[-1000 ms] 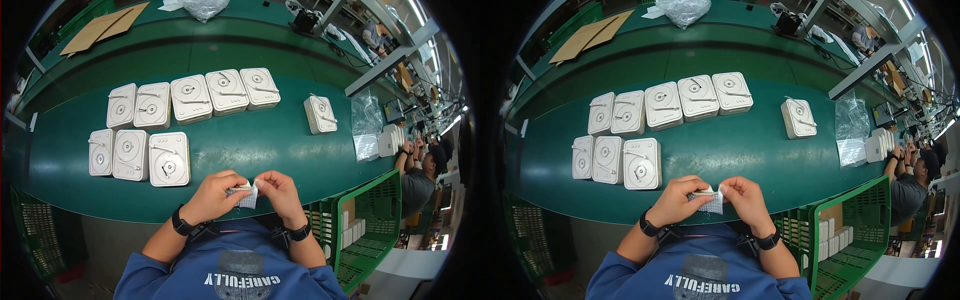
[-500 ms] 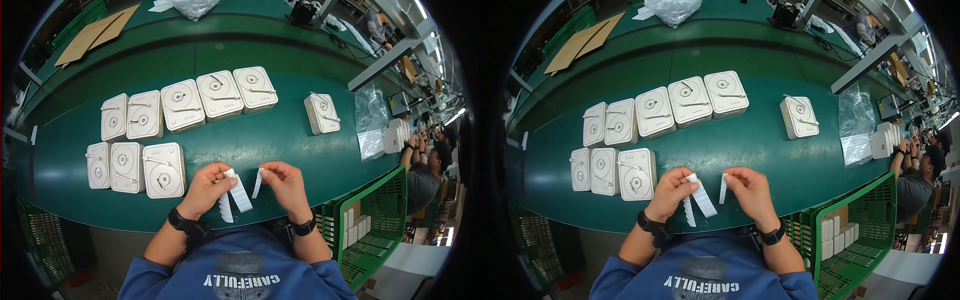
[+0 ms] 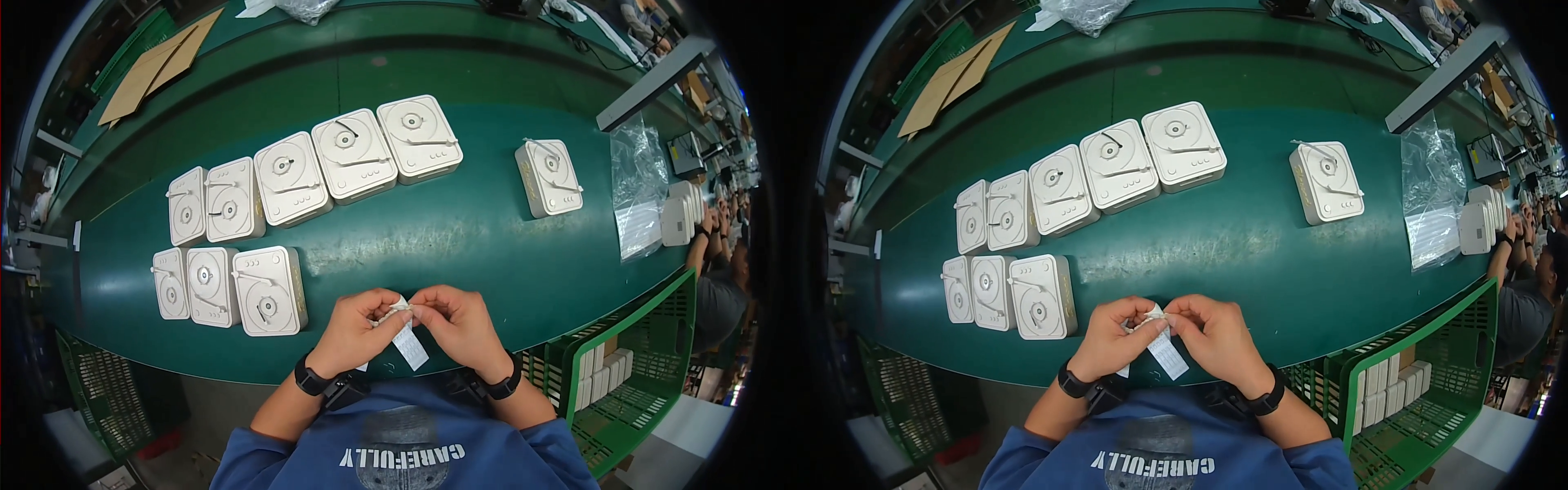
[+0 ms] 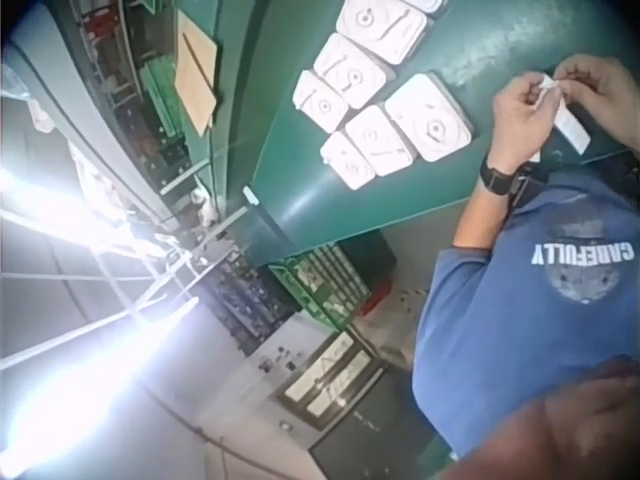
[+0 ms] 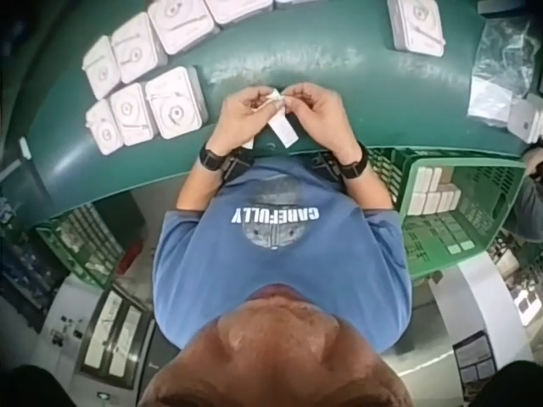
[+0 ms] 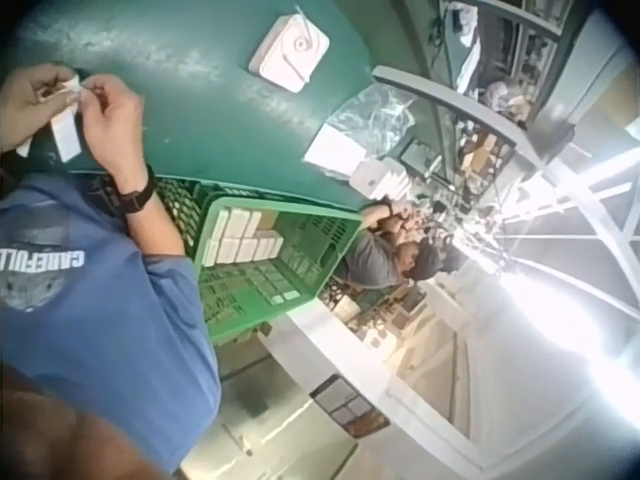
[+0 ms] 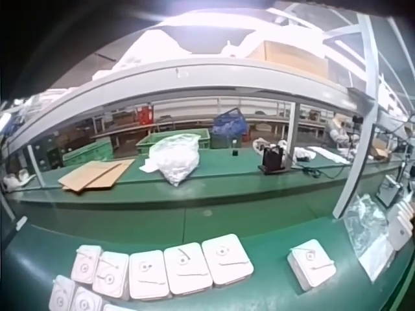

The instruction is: The person removes white devices from a green crate and places them on the table. They then peel adhesive strips from a sheet and apply them to the center of each device.

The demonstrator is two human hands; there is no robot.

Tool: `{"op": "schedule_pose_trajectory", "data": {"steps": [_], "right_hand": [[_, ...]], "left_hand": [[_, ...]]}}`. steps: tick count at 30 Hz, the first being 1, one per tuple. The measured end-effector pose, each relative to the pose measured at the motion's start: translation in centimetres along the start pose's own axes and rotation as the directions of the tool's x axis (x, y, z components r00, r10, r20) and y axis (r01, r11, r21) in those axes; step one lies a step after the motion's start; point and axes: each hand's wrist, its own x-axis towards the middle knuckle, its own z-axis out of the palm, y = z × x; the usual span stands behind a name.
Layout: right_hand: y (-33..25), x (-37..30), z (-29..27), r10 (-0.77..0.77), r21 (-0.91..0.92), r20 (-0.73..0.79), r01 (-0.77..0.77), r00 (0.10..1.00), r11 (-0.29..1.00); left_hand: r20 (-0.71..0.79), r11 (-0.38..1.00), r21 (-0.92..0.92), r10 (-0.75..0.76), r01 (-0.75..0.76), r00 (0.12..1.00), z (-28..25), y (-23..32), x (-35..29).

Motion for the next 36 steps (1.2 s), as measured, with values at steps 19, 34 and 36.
{"op": "schedule_pose_trajectory", "data": {"steps": [19, 34, 36], "right_hand": [[0.0, -1.7, 0.1, -0.126, -0.101, -0.095, 0.116, 0.988, 0.988], [1.2, 3.6, -8.1, -0.078, -0.349, -0.356, -0.055, 0.931, 0.935], [0.8, 3.3, -7.3, -0.23, -0.455, -0.467, -0.009, 0.854, 0.891]], "left_hand": [[0.128, 0.91, 0.257, 0.302, -0.325, 0.945, 0.2, 1.8, -1.7], [-0.045, 0.978, -0.202, 0.038, -0.046, 0.998, 1.7, 2.4, 1.5], [-0.071, 0.982, -0.19, -0.007, -0.006, 0.997, 2.3, -0.1, 3.6]]}}
